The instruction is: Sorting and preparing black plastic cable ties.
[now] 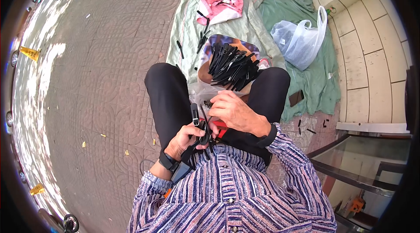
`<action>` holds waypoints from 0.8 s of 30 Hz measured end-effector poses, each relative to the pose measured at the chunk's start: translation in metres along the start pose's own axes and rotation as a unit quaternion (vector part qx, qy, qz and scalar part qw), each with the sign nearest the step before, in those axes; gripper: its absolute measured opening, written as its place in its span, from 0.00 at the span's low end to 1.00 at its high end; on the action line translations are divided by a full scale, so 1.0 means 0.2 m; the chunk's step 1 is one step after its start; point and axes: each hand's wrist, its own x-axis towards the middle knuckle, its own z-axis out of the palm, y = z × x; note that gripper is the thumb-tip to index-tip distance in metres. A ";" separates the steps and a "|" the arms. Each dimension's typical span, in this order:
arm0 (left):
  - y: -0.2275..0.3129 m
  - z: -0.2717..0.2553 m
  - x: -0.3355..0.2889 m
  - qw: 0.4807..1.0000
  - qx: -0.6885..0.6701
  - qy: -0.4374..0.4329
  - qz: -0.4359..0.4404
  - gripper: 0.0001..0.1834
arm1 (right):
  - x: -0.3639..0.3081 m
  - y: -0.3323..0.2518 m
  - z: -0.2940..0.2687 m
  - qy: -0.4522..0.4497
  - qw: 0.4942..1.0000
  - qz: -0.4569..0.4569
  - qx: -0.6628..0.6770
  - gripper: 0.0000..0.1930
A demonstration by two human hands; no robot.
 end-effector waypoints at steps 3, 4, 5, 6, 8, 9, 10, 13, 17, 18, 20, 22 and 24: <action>-0.01 0.00 0.00 0.999 -0.041 -0.002 -0.011 0.19 | 0.01 -0.05 -0.01 0.068 0.997 0.017 -0.039 0.14; -0.01 0.00 -0.01 0.999 -0.041 -0.001 -0.010 0.19 | 0.02 -0.07 -0.01 0.045 0.999 -0.010 -0.014 0.14; -0.01 0.01 -0.01 0.999 -0.042 -0.002 -0.008 0.19 | 0.02 -0.08 -0.01 0.023 0.999 -0.035 0.008 0.13; 0.00 0.02 -0.02 0.999 -0.044 -0.003 -0.006 0.19 | 0.02 -0.09 -0.01 0.024 0.999 -0.034 0.007 0.13; 0.00 0.04 -0.01 0.999 -0.041 0.009 -0.005 0.19 | 0.02 -0.07 -0.01 -0.005 0.998 -0.060 -0.037 0.11; 0.00 0.04 -0.01 0.999 -0.039 0.022 -0.003 0.19 | 0.02 -0.07 0.00 -0.005 0.998 -0.059 -0.038 0.11; 0.00 0.04 -0.01 0.999 -0.040 0.021 -0.003 0.19 | 0.01 -0.06 0.00 0.006 0.998 -0.048 -0.042 0.10; 0.01 0.04 -0.01 0.999 -0.052 0.014 -0.008 0.20 | -0.04 -0.02 0.03 0.032 0.998 0.001 -0.057 0.10; -0.01 0.01 0.00 0.999 -0.052 0.016 0.006 0.25 | -0.11 0.00 0.02 0.019 0.995 0.074 -0.070 0.09; 0.01 0.01 0.00 1.000 -0.022 0.005 0.000 0.25 | -0.12 0.02 0.03 0.021 0.995 0.082 -0.061 0.09; 0.01 0.01 -0.01 1.000 -0.001 0.019 0.017 0.25 | -0.15 0.09 0.06 0.061 0.992 0.107 -0.014 0.06; -0.01 -0.01 0.00 1.000 -0.005 0.019 0.022 0.26 | -0.16 0.16 0.06 0.136 0.862 0.414 0.259 0.05; 0.01 0.01 0.00 0.999 0.009 0.027 0.020 0.27 | -0.21 0.33 0.08 0.210 0.737 0.485 0.422 0.07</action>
